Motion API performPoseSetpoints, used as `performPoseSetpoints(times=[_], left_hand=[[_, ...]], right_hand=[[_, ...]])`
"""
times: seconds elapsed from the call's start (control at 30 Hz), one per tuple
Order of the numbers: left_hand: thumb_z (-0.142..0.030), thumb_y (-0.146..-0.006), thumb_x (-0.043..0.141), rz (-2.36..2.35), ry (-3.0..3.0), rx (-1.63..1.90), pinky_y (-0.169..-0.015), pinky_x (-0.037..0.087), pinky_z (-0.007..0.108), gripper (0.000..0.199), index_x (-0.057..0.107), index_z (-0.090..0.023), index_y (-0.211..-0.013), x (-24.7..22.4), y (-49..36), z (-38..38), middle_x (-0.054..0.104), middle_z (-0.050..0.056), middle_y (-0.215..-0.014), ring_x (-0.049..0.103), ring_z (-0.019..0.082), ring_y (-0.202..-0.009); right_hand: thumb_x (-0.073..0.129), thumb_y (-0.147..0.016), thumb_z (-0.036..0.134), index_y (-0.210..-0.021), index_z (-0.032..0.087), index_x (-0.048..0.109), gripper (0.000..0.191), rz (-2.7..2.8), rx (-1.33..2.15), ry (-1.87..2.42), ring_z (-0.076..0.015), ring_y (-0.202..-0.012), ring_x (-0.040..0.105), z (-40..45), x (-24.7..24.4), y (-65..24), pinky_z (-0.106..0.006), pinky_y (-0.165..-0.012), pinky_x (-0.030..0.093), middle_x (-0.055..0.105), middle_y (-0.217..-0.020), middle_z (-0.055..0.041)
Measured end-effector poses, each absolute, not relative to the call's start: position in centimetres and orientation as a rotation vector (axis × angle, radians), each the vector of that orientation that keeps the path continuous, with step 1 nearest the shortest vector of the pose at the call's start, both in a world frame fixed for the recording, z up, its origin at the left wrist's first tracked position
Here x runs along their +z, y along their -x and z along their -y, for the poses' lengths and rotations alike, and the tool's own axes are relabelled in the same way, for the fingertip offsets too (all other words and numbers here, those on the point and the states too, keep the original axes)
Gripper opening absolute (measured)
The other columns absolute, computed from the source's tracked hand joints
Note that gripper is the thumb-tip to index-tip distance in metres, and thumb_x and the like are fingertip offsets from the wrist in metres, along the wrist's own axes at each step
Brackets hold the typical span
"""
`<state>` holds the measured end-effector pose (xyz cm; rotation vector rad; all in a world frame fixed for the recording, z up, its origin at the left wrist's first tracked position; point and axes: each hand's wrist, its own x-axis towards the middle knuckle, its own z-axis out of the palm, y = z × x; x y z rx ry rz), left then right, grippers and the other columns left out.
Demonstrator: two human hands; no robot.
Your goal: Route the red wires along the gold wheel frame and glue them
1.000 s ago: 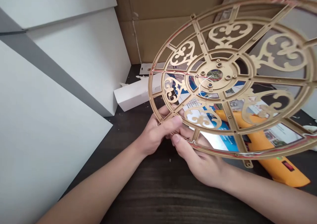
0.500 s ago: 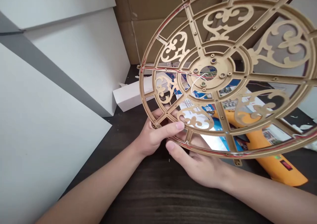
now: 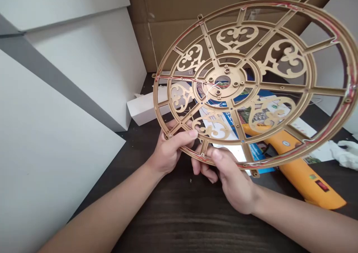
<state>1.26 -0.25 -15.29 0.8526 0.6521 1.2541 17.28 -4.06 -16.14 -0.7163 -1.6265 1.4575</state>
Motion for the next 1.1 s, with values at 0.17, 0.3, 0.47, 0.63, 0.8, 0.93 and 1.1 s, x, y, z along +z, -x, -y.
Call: performPoseSetpoints(times=[0.17,0.3,0.47,0.63,0.8,0.93,1.1], left_hand=[[-0.036,-0.074,0.083,-0.63,-0.848,1.268,-0.046,0.031,0.021,0.026,0.07,-0.014,-0.075,-15.1,-1.5,0.1,0.051,-0.002,-0.061,0.04,0.006,-0.051],[-0.036,-0.083,0.076,-0.588,-0.924,1.257,-0.045,0.024,0.021,0.03,0.065,-0.014,-0.068,-14.9,-1.5,0.0,0.036,-0.005,-0.053,0.032,0.005,-0.048],[-0.039,-0.087,0.072,-0.563,-0.945,1.236,-0.041,0.029,0.021,0.033,0.062,-0.014,-0.069,-15.3,-1.4,0.1,0.043,-0.003,-0.054,0.039,0.006,-0.045],[-0.042,-0.091,0.067,-0.484,-1.07,1.057,-0.033,0.032,0.019,0.023,0.071,-0.021,-0.099,-15.4,-1.5,0.2,0.063,-0.002,-0.065,0.046,0.007,-0.038],[-0.042,-0.087,0.073,-0.549,-1.138,1.005,-0.03,0.025,0.016,0.023,0.078,-0.02,-0.093,-14.7,-1.5,0.4,0.066,0.0,-0.071,0.035,0.002,-0.038],[-0.043,-0.088,0.072,-0.564,-1.138,0.935,-0.026,0.024,0.016,0.024,0.079,-0.021,-0.096,-14.6,-1.2,0.8,0.068,0.001,-0.072,0.038,0.002,-0.035],[-0.039,-0.089,0.07,-0.574,-1.093,0.985,-0.037,0.039,0.02,0.022,0.077,-0.019,-0.096,-15.2,-1.0,0.8,0.067,0.002,-0.072,0.049,0.007,-0.043]], right_hand=[[0.033,-0.11,0.044,-0.078,0.02,0.054,0.045,1.798,1.303,0.742,-0.0105,-0.054,0.038,4.0,-15.2,-17.2,-0.029,-0.056,0.031,0.04,-0.06,0.0044],[0.034,-0.109,0.04,-0.075,0.02,0.05,0.043,1.867,1.195,0.761,-0.0113,-0.055,0.038,4.1,-14.3,-17.2,-0.03,-0.056,0.031,0.041,-0.06,0.0037],[0.034,-0.108,0.04,-0.077,0.021,0.051,0.04,1.914,1.136,0.82,-0.012,-0.053,0.038,4.2,-13.8,-17.1,-0.031,-0.053,0.033,0.041,-0.059,0.0035],[0.04,-0.106,0.036,-0.087,0.024,0.058,0.029,1.957,0.97,0.905,-0.0164,-0.056,0.047,3.9,-13.8,-17.0,-0.034,-0.056,0.045,0.05,-0.061,0.0016],[0.047,-0.104,0.029,-0.095,0.025,0.067,0.022,2.003,0.874,0.838,-0.0227,-0.091,0.065,3.6,-13.8,-16.9,-0.045,-0.089,0.054,0.069,-0.088,-0.0051],[0.05,-0.102,0.026,-0.093,0.022,0.069,0.022,2.009,0.914,0.795,-0.0198,-0.091,0.067,3.6,-13.9,-16.9,-0.041,-0.092,0.055,0.071,-0.092,-0.0041],[0.048,-0.102,0.034,-0.084,0.022,0.064,0.027,2.04,1.011,0.767,-0.0167,-0.072,0.061,3.7,-14.0,-16.9,-0.034,-0.07,0.053,0.064,-0.074,-0.0019]])
